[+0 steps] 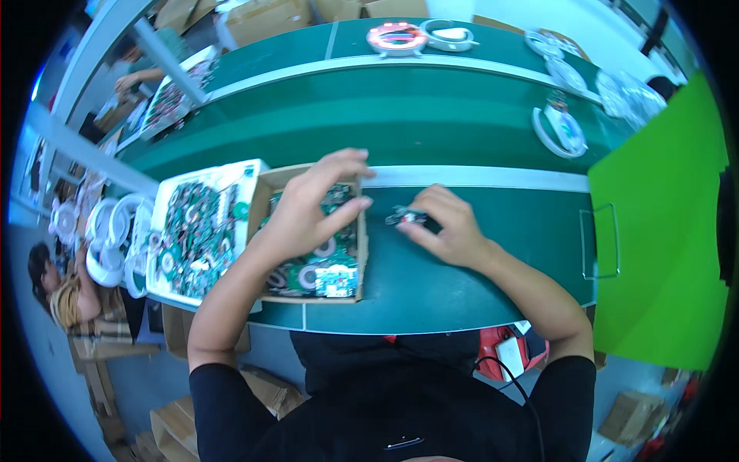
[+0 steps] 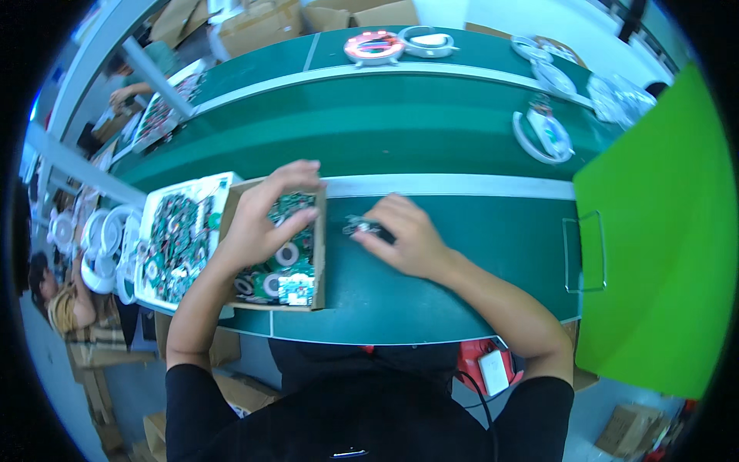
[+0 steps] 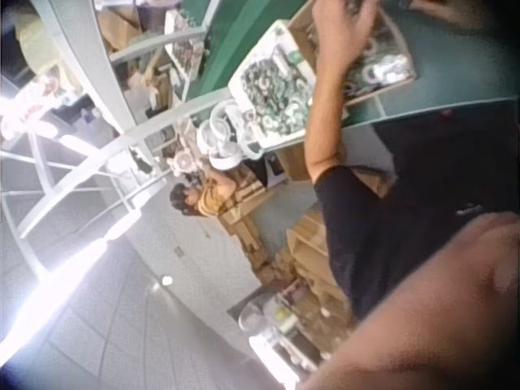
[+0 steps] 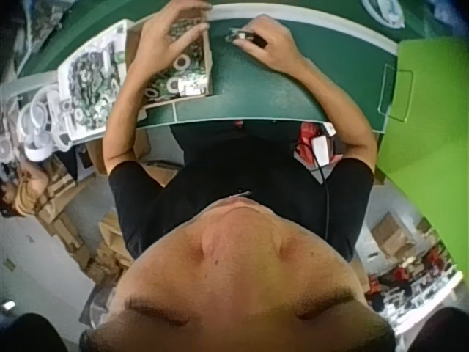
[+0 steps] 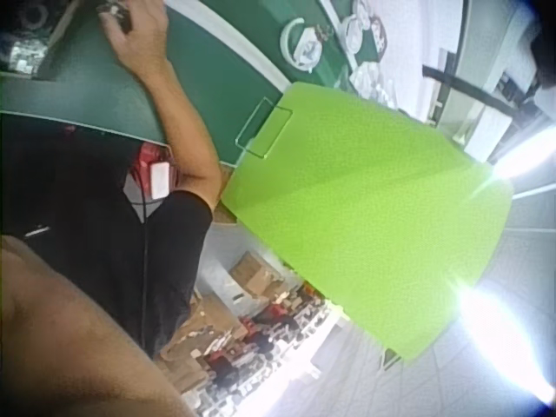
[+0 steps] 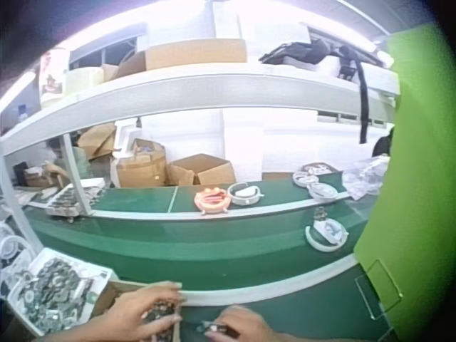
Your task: The person assembles circuit boards and circular LED light strips by hand, connecting them with wires and enclosing them in plastic housings, taking components from a cardboard box.
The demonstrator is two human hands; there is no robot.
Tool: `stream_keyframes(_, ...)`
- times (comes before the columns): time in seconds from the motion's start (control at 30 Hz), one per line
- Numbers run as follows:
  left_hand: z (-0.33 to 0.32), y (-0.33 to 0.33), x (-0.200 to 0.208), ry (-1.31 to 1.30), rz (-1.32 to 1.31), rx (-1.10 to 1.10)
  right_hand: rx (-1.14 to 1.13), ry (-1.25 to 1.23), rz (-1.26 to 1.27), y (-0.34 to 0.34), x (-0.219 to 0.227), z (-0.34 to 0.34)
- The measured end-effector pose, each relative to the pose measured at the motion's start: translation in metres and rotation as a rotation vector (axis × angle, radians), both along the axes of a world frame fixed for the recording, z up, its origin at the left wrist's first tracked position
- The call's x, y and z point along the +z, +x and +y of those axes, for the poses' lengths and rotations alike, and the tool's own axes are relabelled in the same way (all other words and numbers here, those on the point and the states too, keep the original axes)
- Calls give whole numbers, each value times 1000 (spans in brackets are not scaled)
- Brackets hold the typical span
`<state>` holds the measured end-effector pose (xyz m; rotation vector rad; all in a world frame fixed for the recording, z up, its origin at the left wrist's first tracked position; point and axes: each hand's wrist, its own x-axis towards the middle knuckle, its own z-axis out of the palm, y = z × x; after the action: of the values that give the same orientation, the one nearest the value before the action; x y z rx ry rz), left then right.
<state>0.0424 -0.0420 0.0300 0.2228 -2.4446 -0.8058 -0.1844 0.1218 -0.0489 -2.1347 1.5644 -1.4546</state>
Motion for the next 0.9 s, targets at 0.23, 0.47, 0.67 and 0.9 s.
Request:
stream_keyframes(0.23, -19, -8, -20, 4, -55, 60, -183, 89, -4, -22, -4, 4)
stream_keyframes(0.47, -21, -5, -21, 73, -110, -6, -189, 135, 16, -17, -6, -2)
stream_keyframes(0.67, -25, -5, -27, -4, -90, -31, -215, 189, -49, -16, -5, -2)
stream_keyframes(0.9, -23, -5, -27, -7, -112, -15, -208, 210, -49, -18, -7, 0)
